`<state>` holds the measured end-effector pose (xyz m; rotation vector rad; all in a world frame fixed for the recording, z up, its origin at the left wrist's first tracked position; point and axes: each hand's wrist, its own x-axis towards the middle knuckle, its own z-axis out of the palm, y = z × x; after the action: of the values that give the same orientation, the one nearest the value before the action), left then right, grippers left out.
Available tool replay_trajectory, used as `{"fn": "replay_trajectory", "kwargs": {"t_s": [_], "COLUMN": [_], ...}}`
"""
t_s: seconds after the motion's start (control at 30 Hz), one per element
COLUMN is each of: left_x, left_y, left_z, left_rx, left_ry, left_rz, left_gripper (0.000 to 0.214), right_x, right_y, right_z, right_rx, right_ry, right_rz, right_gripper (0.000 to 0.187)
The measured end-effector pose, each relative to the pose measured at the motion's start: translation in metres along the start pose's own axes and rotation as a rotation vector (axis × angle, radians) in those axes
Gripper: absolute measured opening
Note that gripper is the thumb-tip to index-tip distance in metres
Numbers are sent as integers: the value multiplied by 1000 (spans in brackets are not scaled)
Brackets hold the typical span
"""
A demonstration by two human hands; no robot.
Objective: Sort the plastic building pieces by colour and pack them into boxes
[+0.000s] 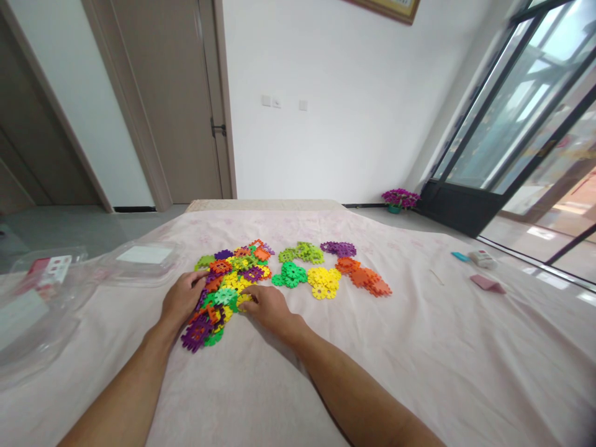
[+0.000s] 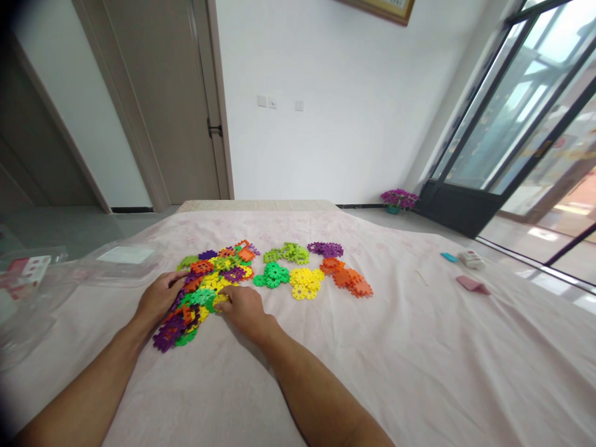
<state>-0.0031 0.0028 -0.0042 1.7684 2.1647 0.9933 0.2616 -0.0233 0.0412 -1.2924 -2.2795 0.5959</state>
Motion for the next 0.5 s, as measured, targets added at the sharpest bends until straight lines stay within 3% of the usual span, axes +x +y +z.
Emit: {"fn": "replay_trajectory", "kwargs": {"t_s": [0.1,0.27,0.37,0.5], "left_x": [-1,-4,-4,-3], "left_y": [0,3,3,5], "left_z": [0,-1,-1,1], "left_rx": [-7,-66,-139,-176], "left_ry": [1,-2,-25,-31], "left_rz": [11,22,50,37], "left_gripper": [43,47,53,61], "right_x": [1,8,14,18], "right_y": [4,15,23,37], "right_z": [1,-3,-21,-65], "right_rx": [46,87,28,-104], "right_ry": [45,142,203,230], "right_rz": [8,35,68,129], "right_gripper": [39,30,26,24]}}
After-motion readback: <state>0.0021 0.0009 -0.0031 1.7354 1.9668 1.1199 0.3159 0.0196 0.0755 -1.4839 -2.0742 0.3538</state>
